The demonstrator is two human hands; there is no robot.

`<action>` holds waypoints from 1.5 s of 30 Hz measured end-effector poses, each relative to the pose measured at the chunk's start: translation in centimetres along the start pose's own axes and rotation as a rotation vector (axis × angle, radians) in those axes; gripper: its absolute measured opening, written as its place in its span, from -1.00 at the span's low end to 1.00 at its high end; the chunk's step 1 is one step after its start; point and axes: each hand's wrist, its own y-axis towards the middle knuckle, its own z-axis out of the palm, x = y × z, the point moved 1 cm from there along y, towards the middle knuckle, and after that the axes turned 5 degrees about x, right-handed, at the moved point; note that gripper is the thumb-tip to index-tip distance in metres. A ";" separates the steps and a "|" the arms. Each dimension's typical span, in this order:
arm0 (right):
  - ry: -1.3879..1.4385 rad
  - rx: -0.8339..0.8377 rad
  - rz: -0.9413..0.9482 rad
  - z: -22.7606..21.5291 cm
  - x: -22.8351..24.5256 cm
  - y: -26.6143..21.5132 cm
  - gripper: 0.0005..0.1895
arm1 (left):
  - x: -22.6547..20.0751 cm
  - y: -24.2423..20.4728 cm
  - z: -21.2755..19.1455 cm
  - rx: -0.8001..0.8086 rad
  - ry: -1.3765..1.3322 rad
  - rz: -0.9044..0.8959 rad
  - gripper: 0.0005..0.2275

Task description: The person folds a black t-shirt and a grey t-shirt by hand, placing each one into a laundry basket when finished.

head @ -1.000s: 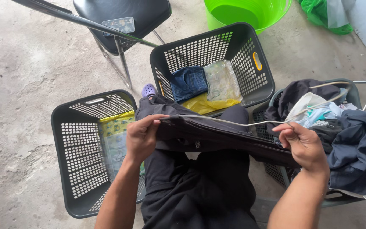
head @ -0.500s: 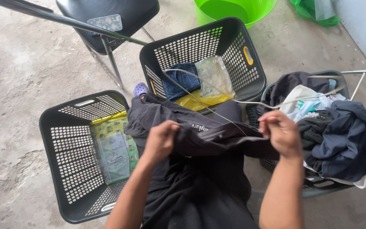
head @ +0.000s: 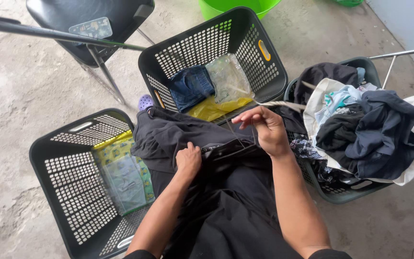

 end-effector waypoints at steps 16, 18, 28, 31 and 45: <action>-0.398 -0.420 -0.115 -8.0 1.3 -3.7 -0.75 | -5.5 -8.5 -15.4 -0.396 -1.066 0.777 -0.75; -0.296 -0.491 -0.155 -9.9 1.9 -4.9 -0.76 | -6.3 -8.6 -15.8 -0.315 -1.229 0.874 -0.82; -0.221 -0.834 -0.250 -19.5 6.2 -13.2 -0.68 | -11.0 -10.5 -20.7 -0.046 -1.568 1.077 -0.83; -0.299 -0.816 -0.214 -21.0 7.6 -15.4 -0.68 | -13.3 -12.0 -21.3 0.073 -1.814 1.133 -0.71; -0.577 -0.555 0.401 -10.0 0.0 -12.9 -0.67 | -7.9 -4.1 -9.8 -0.355 -0.822 0.386 -0.25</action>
